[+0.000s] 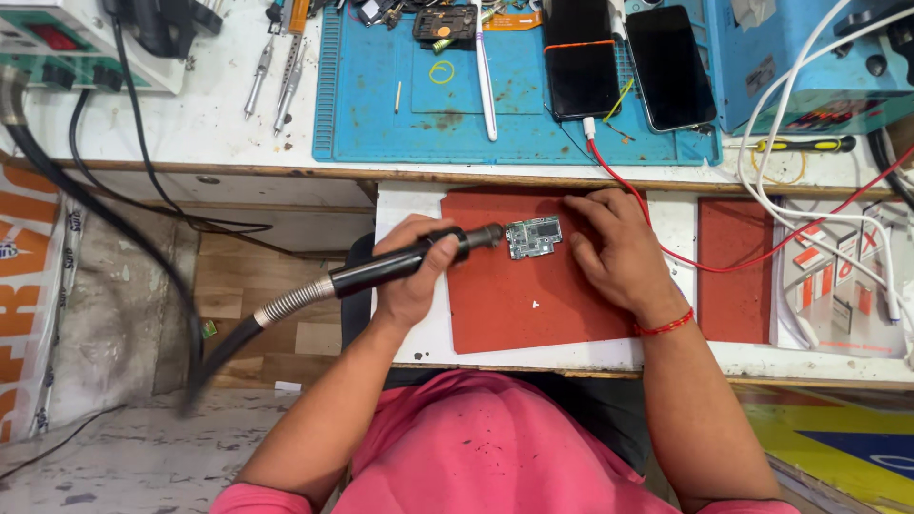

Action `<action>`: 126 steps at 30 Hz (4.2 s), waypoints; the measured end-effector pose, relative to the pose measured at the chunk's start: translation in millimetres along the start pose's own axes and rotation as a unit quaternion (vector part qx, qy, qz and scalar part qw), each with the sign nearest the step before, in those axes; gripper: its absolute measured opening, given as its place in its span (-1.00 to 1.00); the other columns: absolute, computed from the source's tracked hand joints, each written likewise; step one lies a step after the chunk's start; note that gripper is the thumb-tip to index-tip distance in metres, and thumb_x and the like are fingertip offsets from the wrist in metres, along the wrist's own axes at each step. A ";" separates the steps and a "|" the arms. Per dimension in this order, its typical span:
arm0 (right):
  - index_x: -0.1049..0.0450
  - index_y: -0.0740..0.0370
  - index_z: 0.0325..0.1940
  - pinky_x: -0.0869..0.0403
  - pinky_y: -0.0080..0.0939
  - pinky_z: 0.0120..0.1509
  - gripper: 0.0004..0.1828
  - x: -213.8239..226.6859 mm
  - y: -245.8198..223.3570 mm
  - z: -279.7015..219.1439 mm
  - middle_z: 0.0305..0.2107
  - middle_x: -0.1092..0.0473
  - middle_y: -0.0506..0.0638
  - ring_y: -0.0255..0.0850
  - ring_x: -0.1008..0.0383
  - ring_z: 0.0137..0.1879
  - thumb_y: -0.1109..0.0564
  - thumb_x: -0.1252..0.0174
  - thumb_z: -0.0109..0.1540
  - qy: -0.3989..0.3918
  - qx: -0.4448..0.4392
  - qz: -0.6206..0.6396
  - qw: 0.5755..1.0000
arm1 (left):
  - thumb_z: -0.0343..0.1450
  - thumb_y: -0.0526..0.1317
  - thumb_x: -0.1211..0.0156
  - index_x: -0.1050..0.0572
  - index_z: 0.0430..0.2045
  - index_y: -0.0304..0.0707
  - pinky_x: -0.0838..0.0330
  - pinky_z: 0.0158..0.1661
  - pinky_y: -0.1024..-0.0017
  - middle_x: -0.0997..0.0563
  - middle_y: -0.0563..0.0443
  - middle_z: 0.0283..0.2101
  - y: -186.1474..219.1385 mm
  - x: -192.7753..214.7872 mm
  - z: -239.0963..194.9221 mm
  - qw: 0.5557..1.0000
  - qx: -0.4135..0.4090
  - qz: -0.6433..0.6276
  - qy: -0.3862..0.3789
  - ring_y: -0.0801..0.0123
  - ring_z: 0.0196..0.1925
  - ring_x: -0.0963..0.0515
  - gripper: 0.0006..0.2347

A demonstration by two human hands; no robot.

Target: The person uses a hot air gun to heat a small circuit board placed on a red mat. They hold the board steady with one hand while directing the hot air with the other. After heating, the person uses a toothbrush to scrub the surface of the board.

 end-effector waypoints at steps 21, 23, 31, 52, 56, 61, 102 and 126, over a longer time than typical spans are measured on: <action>-0.49 0.26 0.17 -0.32 0.07 0.42 -0.44 -13.5 -3.0 4.0 0.17 -0.32 0.20 0.16 -0.30 0.31 0.23 -0.22 0.06 -0.060 0.014 0.005 0.998 | 0.42 -0.12 -0.39 -0.60 -0.16 -0.42 -0.53 -0.09 0.41 -0.65 -0.13 -0.21 5.1 -4.4 3.7 1.000 -0.018 -0.002 0.009 0.30 -0.17 -0.63 -0.70; -0.49 0.26 0.18 -0.32 0.07 0.42 -0.44 -13.6 -2.3 3.8 0.17 -0.32 0.20 0.16 -0.29 0.32 0.22 -0.23 0.06 -0.062 0.014 0.011 0.998 | 0.40 -0.12 -0.40 -0.62 -0.18 -0.40 -0.53 -0.11 0.42 -0.67 -0.11 -0.24 5.2 -1.6 4.2 0.998 -0.028 -0.007 -0.063 0.31 -0.19 -0.64 -0.71; -0.50 0.25 0.18 -0.31 0.07 0.42 -0.43 -13.0 -1.7 3.0 0.16 -0.33 0.19 0.16 -0.29 0.30 0.22 -0.23 0.04 -0.065 0.009 0.004 0.998 | 0.41 -0.12 -0.42 -0.60 -0.13 -0.41 -0.51 -0.07 0.43 -0.66 -0.10 -0.21 1.0 -4.5 1.1 0.999 -0.044 -0.006 -0.022 0.30 -0.16 -0.62 -0.69; -0.50 0.21 0.18 -0.33 0.05 0.40 -0.55 -11.7 -6.2 2.0 0.16 -0.33 0.16 0.14 -0.29 0.31 0.22 -0.22 0.19 -0.057 0.002 0.015 0.998 | 0.33 -0.14 -0.51 -0.61 -0.14 -0.34 -0.49 0.04 0.35 -0.69 -0.06 -0.16 3.0 -9.5 1.7 0.996 -0.077 0.013 -0.039 0.27 -0.07 -0.60 -0.67; -0.54 0.19 0.09 -0.33 0.06 0.37 -0.61 -10.5 -8.6 3.1 0.17 -0.33 0.17 0.16 -0.28 0.31 0.19 -0.27 0.16 -0.059 0.026 0.007 0.998 | 0.34 -0.15 -0.50 -0.61 -0.12 -0.34 -0.48 0.07 0.34 -0.69 -0.07 -0.14 5.3 -7.0 3.6 0.999 -0.035 0.028 -0.015 0.25 -0.02 -0.60 -0.68; -0.54 0.20 0.10 -0.33 0.06 0.38 -0.61 -10.1 -9.8 2.9 0.17 -0.33 0.16 0.15 -0.28 0.31 0.19 -0.27 0.16 -0.055 0.024 0.011 0.998 | 0.31 -0.15 -0.52 -0.60 -0.13 -0.34 -0.49 0.04 0.36 -0.68 -0.07 -0.16 10.8 -13.0 2.5 0.997 -0.057 0.051 0.005 0.25 -0.04 -0.58 -0.65; -0.51 0.27 0.15 -0.35 0.06 0.36 -0.57 -13.8 -7.3 2.5 0.12 -0.35 0.19 0.17 -0.33 0.26 0.23 -0.27 0.18 -0.027 0.031 0.001 0.999 | 0.34 -0.04 -0.49 -0.61 -0.17 -0.38 -0.48 0.03 0.34 -0.66 -0.09 -0.15 6.9 -9.6 4.9 0.995 -0.072 0.060 -0.034 0.24 -0.05 -0.59 -0.62; -0.49 0.25 0.19 -0.37 0.07 0.41 -0.45 -20.0 10.0 35.0 0.28 -0.32 0.22 0.17 -0.35 0.35 0.07 -0.30 0.13 -0.167 0.239 0.033 0.956 | 0.40 -0.13 -0.45 -0.60 -0.15 -0.37 -0.55 0.01 0.42 -0.65 -0.08 -0.15 12.9 3.2 -37.4 0.994 -0.060 0.069 0.059 0.32 -0.08 -0.65 -0.71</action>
Point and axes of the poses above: each hand's wrist, its own z-axis towards the middle knuckle, its own x-axis out of the back of the hand, y = z × x, the point moved 1 cm from there along z, towards the middle knuckle
